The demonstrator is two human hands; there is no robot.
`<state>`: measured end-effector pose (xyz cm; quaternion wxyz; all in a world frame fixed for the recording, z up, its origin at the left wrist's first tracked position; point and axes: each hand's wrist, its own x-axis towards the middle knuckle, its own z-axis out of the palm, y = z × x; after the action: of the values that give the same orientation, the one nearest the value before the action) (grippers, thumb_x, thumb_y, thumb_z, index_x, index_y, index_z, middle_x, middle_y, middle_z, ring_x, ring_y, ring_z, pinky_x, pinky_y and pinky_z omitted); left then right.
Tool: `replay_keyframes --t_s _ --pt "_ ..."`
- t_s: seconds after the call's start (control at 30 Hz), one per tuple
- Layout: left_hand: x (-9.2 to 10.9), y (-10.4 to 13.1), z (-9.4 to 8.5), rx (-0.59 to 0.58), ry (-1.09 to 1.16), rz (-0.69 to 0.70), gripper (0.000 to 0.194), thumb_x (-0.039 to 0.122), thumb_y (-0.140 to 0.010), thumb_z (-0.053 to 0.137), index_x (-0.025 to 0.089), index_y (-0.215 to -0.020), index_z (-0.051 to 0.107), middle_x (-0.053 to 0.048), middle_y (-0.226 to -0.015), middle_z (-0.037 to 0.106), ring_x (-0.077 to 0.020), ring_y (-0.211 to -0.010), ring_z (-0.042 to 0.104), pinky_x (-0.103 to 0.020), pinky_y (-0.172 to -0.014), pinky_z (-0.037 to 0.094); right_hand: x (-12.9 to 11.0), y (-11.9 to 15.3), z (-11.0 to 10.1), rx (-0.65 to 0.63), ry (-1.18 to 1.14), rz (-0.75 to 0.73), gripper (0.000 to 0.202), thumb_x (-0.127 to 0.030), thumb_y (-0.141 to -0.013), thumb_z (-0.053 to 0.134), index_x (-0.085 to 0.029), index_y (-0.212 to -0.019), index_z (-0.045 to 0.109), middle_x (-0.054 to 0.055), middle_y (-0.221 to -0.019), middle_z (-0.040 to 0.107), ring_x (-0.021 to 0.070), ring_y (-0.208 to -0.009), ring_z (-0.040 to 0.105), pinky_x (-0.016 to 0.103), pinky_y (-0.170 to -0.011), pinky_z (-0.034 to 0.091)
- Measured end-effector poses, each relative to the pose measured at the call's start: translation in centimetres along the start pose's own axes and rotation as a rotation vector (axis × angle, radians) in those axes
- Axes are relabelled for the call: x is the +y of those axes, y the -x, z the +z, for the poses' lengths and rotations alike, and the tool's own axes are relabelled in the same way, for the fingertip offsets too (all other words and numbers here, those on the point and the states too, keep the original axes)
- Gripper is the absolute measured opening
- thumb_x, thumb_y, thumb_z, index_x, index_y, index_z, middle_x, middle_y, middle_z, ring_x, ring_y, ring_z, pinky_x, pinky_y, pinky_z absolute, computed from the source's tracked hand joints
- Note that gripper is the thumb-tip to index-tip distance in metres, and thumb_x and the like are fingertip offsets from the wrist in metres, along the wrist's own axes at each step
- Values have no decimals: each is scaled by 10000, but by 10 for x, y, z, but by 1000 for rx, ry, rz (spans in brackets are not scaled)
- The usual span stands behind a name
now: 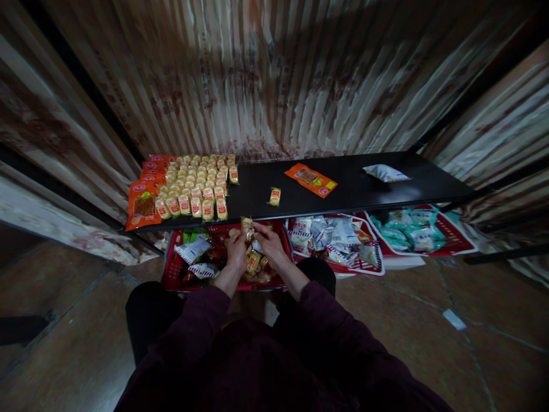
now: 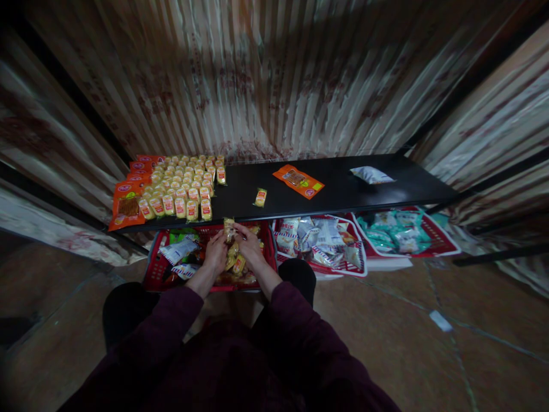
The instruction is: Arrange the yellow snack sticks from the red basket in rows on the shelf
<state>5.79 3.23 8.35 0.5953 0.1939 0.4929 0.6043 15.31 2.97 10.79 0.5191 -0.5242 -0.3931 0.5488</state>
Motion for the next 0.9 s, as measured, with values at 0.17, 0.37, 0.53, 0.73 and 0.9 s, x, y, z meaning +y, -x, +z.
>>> replay_keyframes --t_s 0.17,0.37,0.53,0.73,0.9 --pt "10 3 7 33 90 -79 248 233 -583 713 153 -803 628 -23 -774 655 -118 -728 608 -277 -780 455 3 -4 -1 7 144 -96 354 -196 -748 544 -226 -1069 691 32 -1132 684 191 -1078 611 404 -1042 407" --pt "19 1 14 62 155 -73 158 176 -554 680 149 -647 554 22 -637 598 -90 -621 552 -267 -714 440 3 -7 1 40 370 -311 330 -151 -750 511 -215 -999 718 62 -1214 631 197 -1168 551 391 -1076 368" --pt "19 -4 17 85 190 -107 163 147 -537 674 147 -624 536 30 -601 587 -90 -592 550 -268 -684 435 -3 -6 2 43 538 -412 364 -131 -768 482 -249 -1029 706 51 -1201 626 215 -1159 523 425 -1060 373" --pt "16 -11 13 23 132 -107 177 207 -535 693 142 -659 585 16 -630 611 -97 -628 557 -257 -696 422 -8 -4 4 23 739 -513 403 -129 -795 453 -221 -1117 677 89 -1182 628 249 -1120 510 440 -1025 387" --pt "16 -13 11 -2 54 -28 240 282 -558 721 151 -739 635 -10 -731 659 -119 -723 592 -276 -782 431 -9 -6 4 6 790 -526 390 -194 -846 433 -213 -1173 645 84 -1205 629 245 -1141 513 434 -1043 367"
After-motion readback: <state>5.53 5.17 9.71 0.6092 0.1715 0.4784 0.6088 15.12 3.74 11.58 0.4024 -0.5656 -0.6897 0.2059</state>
